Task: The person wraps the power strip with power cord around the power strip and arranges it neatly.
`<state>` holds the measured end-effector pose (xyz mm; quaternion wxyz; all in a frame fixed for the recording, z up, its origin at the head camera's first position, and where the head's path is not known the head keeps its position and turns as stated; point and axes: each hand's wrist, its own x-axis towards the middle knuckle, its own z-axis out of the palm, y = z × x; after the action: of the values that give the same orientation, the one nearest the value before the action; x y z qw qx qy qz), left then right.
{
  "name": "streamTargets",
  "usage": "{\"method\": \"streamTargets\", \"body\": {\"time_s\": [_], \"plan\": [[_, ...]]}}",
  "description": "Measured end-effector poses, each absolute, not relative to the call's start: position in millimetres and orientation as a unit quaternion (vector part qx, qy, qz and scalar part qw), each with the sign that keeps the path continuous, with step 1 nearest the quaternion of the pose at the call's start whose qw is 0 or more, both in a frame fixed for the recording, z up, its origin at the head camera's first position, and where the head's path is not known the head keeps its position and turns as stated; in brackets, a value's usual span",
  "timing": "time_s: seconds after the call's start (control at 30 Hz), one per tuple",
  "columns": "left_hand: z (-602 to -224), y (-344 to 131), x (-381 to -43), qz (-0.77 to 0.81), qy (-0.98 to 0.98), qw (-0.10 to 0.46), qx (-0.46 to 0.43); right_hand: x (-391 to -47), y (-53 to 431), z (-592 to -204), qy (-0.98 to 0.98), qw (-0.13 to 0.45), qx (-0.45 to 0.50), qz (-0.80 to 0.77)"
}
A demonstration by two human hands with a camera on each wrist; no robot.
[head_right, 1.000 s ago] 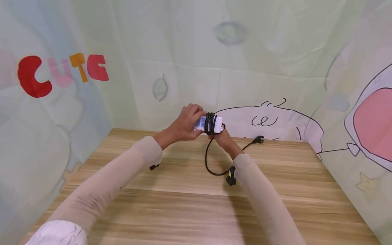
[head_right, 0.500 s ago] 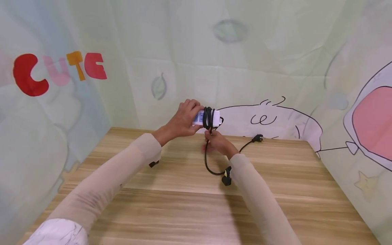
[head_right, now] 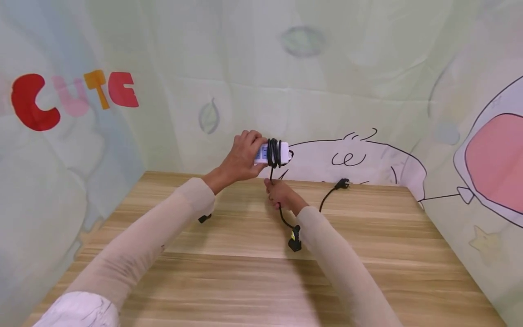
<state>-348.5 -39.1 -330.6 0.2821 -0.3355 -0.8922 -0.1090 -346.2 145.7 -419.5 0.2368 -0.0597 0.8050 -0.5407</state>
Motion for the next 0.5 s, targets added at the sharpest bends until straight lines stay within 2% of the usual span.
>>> {"method": "streamTargets", "body": {"time_s": [0.1, 0.2, 0.3, 0.33, 0.43, 0.5], "plan": [[-332.5, -42.3, -349.3, -0.101, -0.893, 0.297, -0.323, -346.4, 138.5, -426.0, 0.872, 0.172, -0.113, -0.444], [-335.6, -45.1, -350.1, -0.092, -0.896, 0.306, -0.31, -373.8, 138.0, -456.7, 0.928, 0.099, -0.174, -0.313], [-339.0, -46.3, -351.0, -0.084, -0.9, 0.306, -0.298, -406.5, 141.5, -493.0, 0.948, 0.068, -0.213, -0.226], [-340.4, -46.9, -351.4, -0.077, -0.902, 0.306, -0.296, -418.3, 142.2, -504.0, 0.953, 0.074, -0.215, -0.201], [-344.3, -50.3, -353.2, -0.049, -0.903, 0.31, -0.293, -414.9, 137.7, -503.0, 0.959, 0.085, -0.226, -0.151], [-346.9, -54.2, -355.3, -0.031, -0.903, 0.315, -0.29, -397.8, 132.0, -486.5, 0.961, 0.073, -0.238, -0.119]]}}
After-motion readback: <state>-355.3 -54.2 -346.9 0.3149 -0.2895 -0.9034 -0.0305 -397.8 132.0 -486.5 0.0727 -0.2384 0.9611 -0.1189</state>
